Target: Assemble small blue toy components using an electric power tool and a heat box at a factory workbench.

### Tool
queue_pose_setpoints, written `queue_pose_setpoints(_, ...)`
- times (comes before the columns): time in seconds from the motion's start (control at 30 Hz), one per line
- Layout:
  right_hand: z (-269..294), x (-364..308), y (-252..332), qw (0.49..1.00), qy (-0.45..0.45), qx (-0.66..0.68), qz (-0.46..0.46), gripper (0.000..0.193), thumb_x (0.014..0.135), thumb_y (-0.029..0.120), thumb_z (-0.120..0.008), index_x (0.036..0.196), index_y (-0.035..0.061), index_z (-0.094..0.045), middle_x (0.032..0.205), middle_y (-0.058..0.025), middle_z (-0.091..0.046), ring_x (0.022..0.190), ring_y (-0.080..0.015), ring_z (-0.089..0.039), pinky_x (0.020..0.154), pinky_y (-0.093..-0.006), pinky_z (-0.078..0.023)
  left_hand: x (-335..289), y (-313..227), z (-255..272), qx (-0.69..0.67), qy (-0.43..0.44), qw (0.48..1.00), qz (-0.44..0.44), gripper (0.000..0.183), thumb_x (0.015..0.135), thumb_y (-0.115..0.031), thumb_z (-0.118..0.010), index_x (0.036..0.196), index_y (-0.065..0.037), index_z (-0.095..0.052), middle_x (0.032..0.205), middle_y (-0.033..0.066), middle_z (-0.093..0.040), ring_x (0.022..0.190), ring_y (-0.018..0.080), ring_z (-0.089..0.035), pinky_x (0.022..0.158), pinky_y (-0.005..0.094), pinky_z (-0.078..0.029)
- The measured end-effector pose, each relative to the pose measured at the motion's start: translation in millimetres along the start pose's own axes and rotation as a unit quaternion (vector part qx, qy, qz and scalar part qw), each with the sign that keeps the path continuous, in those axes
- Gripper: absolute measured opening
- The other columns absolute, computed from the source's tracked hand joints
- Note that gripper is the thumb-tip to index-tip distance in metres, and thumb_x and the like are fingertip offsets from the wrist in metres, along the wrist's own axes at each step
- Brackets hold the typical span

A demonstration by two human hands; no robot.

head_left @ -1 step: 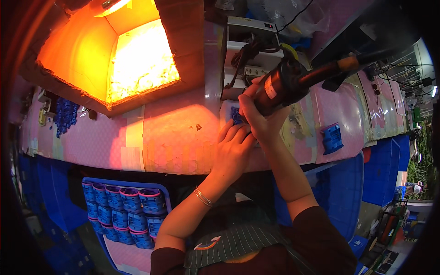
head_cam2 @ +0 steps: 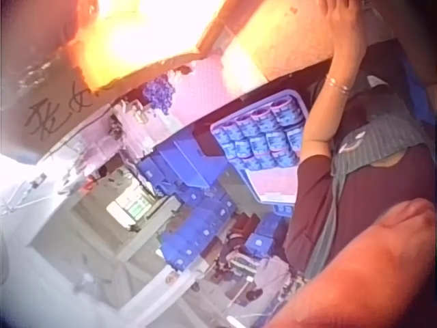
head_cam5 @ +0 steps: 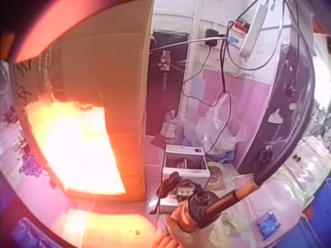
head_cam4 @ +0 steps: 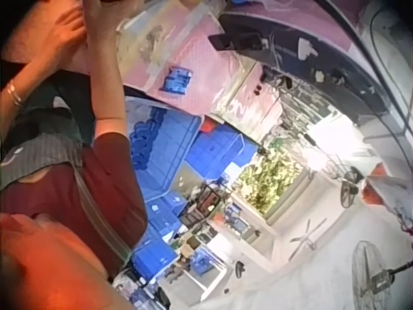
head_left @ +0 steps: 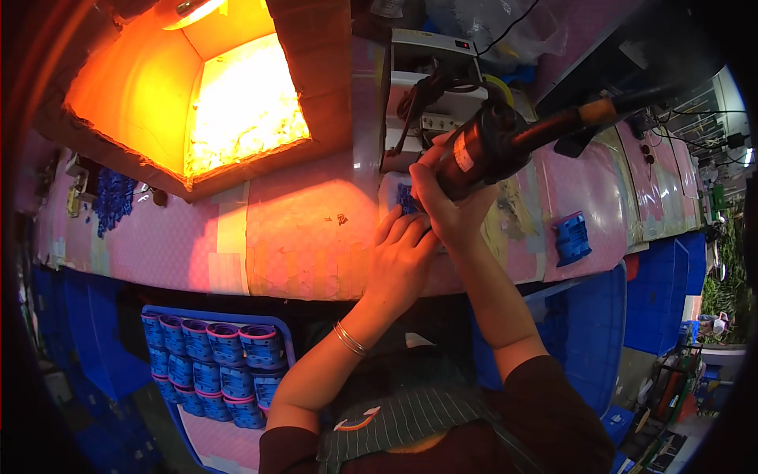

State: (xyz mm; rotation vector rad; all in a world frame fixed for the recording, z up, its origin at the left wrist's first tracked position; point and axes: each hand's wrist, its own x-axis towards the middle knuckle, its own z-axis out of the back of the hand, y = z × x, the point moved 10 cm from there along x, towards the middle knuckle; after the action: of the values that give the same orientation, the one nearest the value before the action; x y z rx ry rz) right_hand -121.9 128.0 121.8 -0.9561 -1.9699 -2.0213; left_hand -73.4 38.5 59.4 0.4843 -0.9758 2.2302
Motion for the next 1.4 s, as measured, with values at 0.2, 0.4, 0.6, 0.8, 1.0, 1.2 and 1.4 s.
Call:
queue_pose_setpoints(0.2,16,11,-20,0.996,-0.058,0.004,-0.067,0.023,0.085,-0.004,-0.066,0.104,-0.0012,-0.052,0.067,-0.0047,-0.058,0.052,-0.0111,-0.055,0.049,-0.0254,-0.043,0,-2,1,-0.007,-0.003,1.000,-0.006,0.028,0.078,-0.009,-0.067,0.106,-0.008,-0.068,0.109,0.0060,-0.066,0.107,0.0233,-0.061,0.107,0.0443,-0.040)
queue_pose_setpoints(0.4,34,39,21,0.995,-0.082,0.051,-0.022,0.022,0.093,0.005,-0.057,0.111,-0.0041,-0.048,0.060,-0.0060,-0.055,0.049,-0.0143,-0.055,0.054,-0.0276,-0.045,1,-4,2,-0.013,-0.008,1.000,0.000,0.033,0.075,-0.009,-0.070,0.109,-0.009,-0.068,0.110,0.0053,-0.066,0.107,0.0222,-0.061,0.107,0.0438,-0.040)
queue_pose_setpoints(0.6,22,31,-6,0.999,-0.022,0.043,0.022,0.038,0.086,-0.007,-0.060,0.121,-0.0048,-0.046,0.076,-0.0072,-0.060,0.057,-0.0149,-0.059,0.058,-0.0294,-0.050,0,-2,3,-0.012,-0.004,1.000,-0.007,0.034,0.076,-0.011,-0.068,0.110,-0.007,-0.068,0.112,0.0072,-0.066,0.109,0.0236,-0.061,0.108,0.0446,-0.039)
queue_pose_setpoints(0.8,20,19,-25,0.996,0.022,0.044,0.073,0.042,0.083,-0.011,-0.060,0.122,-0.0022,-0.046,0.080,-0.0074,-0.058,0.060,-0.0162,-0.060,0.059,-0.0311,-0.053,-2,-1,1,-0.026,-0.004,1.000,-0.011,0.038,0.075,-0.012,-0.067,0.112,-0.006,-0.067,0.115,0.0090,-0.065,0.111,0.0249,-0.060,0.108,0.0458,-0.038)
queue_pose_setpoints(1.0,22,17,-18,0.994,0.041,0.023,0.098,0.046,0.082,-0.011,-0.059,0.124,-0.0021,-0.043,0.079,-0.0092,-0.058,0.062,-0.0172,-0.060,0.060,-0.0307,-0.053,-2,-2,4,-0.044,-0.006,0.999,-0.006,0.039,0.074,-0.014,-0.067,0.112,-0.006,-0.067,0.115,0.0093,-0.065,0.111,0.0254,-0.060,0.108,0.0456,-0.038)
queue_pose_setpoints(1.2,31,24,21,0.990,-0.007,0.110,0.092,0.042,0.091,0.007,-0.055,0.127,-0.0024,-0.037,0.074,-0.0106,-0.057,0.055,-0.0198,-0.055,0.055,-0.0356,-0.052,-3,3,14,-0.074,-0.046,0.996,-0.021,0.035,0.076,-0.011,-0.071,0.110,-0.006,-0.067,0.112,0.0098,-0.065,0.108,0.0273,-0.060,0.103,0.0445,-0.042)
queue_pose_setpoints(1.4,29,28,50,0.981,0.011,0.174,0.086,0.043,0.095,0.019,-0.056,0.128,-0.0028,-0.038,0.073,-0.0087,-0.054,0.054,-0.0189,-0.055,0.052,-0.0355,-0.051,19,28,44,-0.117,-0.130,0.981,0.085,0.033,0.075,-0.010,-0.077,0.106,-0.006,-0.066,0.102,0.0102,-0.062,0.097,0.0315,-0.059,0.091,0.0429,-0.044)
